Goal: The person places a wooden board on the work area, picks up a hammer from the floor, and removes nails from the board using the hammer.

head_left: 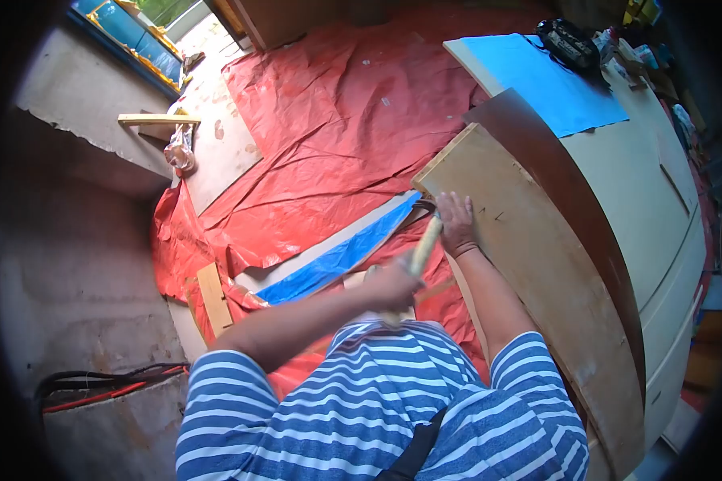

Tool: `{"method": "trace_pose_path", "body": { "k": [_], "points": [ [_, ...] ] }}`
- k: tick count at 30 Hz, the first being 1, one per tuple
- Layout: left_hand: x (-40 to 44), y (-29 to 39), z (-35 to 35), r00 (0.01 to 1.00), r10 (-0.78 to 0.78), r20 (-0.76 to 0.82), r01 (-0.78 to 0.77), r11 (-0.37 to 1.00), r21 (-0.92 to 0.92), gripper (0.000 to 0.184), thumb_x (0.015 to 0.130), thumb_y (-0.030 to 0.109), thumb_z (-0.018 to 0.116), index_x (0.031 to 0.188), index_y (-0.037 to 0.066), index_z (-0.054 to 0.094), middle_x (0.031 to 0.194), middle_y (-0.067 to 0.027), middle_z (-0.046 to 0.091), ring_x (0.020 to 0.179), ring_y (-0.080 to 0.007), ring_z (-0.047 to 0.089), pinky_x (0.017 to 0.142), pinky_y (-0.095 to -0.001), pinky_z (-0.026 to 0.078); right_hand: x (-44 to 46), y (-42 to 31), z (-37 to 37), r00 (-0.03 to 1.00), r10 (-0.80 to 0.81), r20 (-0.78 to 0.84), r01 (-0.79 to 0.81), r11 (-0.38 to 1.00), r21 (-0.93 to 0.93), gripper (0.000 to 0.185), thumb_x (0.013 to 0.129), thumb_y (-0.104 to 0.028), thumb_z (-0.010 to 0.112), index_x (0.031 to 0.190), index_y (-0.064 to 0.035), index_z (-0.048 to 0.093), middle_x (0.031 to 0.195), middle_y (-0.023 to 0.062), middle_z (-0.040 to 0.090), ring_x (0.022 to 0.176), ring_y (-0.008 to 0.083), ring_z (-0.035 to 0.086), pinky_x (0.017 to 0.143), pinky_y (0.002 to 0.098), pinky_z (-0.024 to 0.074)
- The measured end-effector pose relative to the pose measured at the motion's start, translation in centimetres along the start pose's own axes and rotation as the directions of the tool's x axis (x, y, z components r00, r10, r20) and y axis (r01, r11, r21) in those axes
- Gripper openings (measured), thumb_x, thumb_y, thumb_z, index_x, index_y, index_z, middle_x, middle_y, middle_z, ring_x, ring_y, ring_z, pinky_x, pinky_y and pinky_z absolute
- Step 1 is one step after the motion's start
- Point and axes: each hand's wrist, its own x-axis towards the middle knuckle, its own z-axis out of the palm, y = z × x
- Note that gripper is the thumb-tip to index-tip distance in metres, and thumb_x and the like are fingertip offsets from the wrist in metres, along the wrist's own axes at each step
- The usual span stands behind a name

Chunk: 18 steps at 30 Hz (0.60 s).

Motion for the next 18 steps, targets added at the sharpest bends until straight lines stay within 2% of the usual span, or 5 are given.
{"method": "trace_pose_path", "body": {
  "k": [3,8,11,16,18],
  "points": [
    [-0.7,0.4,3.4,0.999,-0.019,-0.049,0.015,0.996,-0.083,0.083,0.089,0.009,0.065,0.157,0.005,0.018,0.082,-0.013,0.064,0.058,-0.0202,0.063,0.048,-0.036,0.052,-0.5,0.0,0.5,0.999,0.037,-0.006,-0.036,0.999,0.028,0.055,0.089,-0.022,0.057,0.142,-0.0078,0.048,0.141,0.0138,0.054,0.137,0.0349,0.044,0.117,0.0591,0.0248],
    [-3.4,2.8,-3.3,0.996,0.09,0.018,-0.088,0.877,0.472,0.085,0.091,0.016,0.063,0.161,0.015,0.014,0.081,-0.0122,0.064,0.061,-0.0188,0.064,0.056,-0.0349,0.054,1.9,-1.8,-3.2,0.97,0.243,-0.019,-0.237,0.957,0.167,0.068,0.082,-0.019,0.066,0.145,-0.0071,0.042,0.133,0.0225,0.055,0.13,0.0375,0.049,0.114,0.0563,0.0315],
    [-5.2,3.0,-5.6,0.994,0.109,0.027,-0.103,0.785,0.611,0.084,0.089,0.016,0.064,0.16,0.016,0.019,0.09,-0.0158,0.066,0.071,-0.0227,0.067,0.066,-0.0376,0.055,3.9,-3.0,-9.2,0.93,0.241,0.277,-0.336,0.863,0.377,0.061,0.088,-0.015,0.062,0.144,-0.0033,0.042,0.131,0.0236,0.057,0.122,0.0408,0.054,0.108,0.051,0.0405],
    [-6.8,1.6,-7.0,0.942,0.32,0.101,-0.282,0.592,0.755,0.077,0.087,0.016,0.064,0.157,0.018,0.031,0.106,-0.0263,0.067,0.097,-0.0414,0.067,0.084,-0.0466,0.052,1.8,-3.1,-12.0,0.843,0.211,0.495,-0.465,-0.176,0.867,0.047,0.094,-0.013,0.063,0.137,0.0018,0.049,0.117,0.011,0.066,0.107,0.0194,0.063,0.096,0.0368,0.0503],
    [-7.3,1.8,-7.1,0.96,0.242,0.138,-0.26,0.598,0.758,0.077,0.086,0.015,0.064,0.156,0.019,0.032,0.106,-0.0255,0.067,0.097,-0.0406,0.067,0.084,-0.0465,0.052,1.0,-3.9,-13.4,0.716,0.315,0.623,-0.538,-0.321,0.78,0.04,0.096,-0.019,0.065,0.128,0.0021,0.055,0.112,0.0114,0.067,0.104,0.0193,0.064,0.094,0.0365,0.0513]
  ]
}}
